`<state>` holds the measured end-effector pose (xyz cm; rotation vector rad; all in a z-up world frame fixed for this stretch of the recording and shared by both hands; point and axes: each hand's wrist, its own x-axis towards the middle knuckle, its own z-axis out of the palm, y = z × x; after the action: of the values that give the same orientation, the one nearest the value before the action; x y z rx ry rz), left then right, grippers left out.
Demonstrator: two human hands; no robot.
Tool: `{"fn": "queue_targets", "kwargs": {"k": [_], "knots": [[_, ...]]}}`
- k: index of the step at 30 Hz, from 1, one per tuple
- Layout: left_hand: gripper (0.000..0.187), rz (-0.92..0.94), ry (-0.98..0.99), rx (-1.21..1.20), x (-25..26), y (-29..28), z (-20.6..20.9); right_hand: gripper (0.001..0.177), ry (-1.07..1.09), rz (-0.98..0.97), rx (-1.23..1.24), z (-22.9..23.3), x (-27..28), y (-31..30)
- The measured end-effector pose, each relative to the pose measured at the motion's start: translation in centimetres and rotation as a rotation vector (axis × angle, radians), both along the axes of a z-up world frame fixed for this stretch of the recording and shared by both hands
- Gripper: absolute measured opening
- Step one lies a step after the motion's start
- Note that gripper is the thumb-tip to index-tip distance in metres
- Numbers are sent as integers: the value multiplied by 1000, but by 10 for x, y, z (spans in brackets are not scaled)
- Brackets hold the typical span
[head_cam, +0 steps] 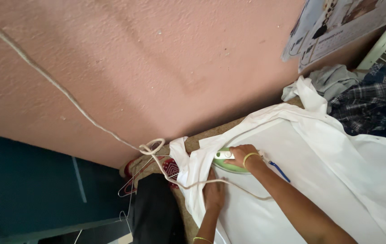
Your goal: The person irons a white shirt on a patterned mat on the floor. They use a green and white iron to smooth the shirt, adjusting the fabric and ironing different sections including the sleeves.
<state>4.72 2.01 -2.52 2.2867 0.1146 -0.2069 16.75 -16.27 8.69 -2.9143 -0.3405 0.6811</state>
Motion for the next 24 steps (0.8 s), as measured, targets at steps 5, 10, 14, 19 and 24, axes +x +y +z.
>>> {"fn": "queue_targets", "kwargs": {"k": [5,10,14,19,24], "knots": [[61,3,10,31,-22,10,-9,65,-48,-105,-11,-3,-17,-28],[67,-106,-7,118,-31,20,-11,74,-51,-294,-36,-1,-59,-96],[77,-148,-14,212,-43,16,-5,76,-61,-469,-70,8,-108,-140],[90,-209,6,285,-47,13,-2,73,22,-697,-55,21,-179,-160],[99,-300,113,393,-54,17,0,72,137,-822,-26,16,-240,-142]]}}
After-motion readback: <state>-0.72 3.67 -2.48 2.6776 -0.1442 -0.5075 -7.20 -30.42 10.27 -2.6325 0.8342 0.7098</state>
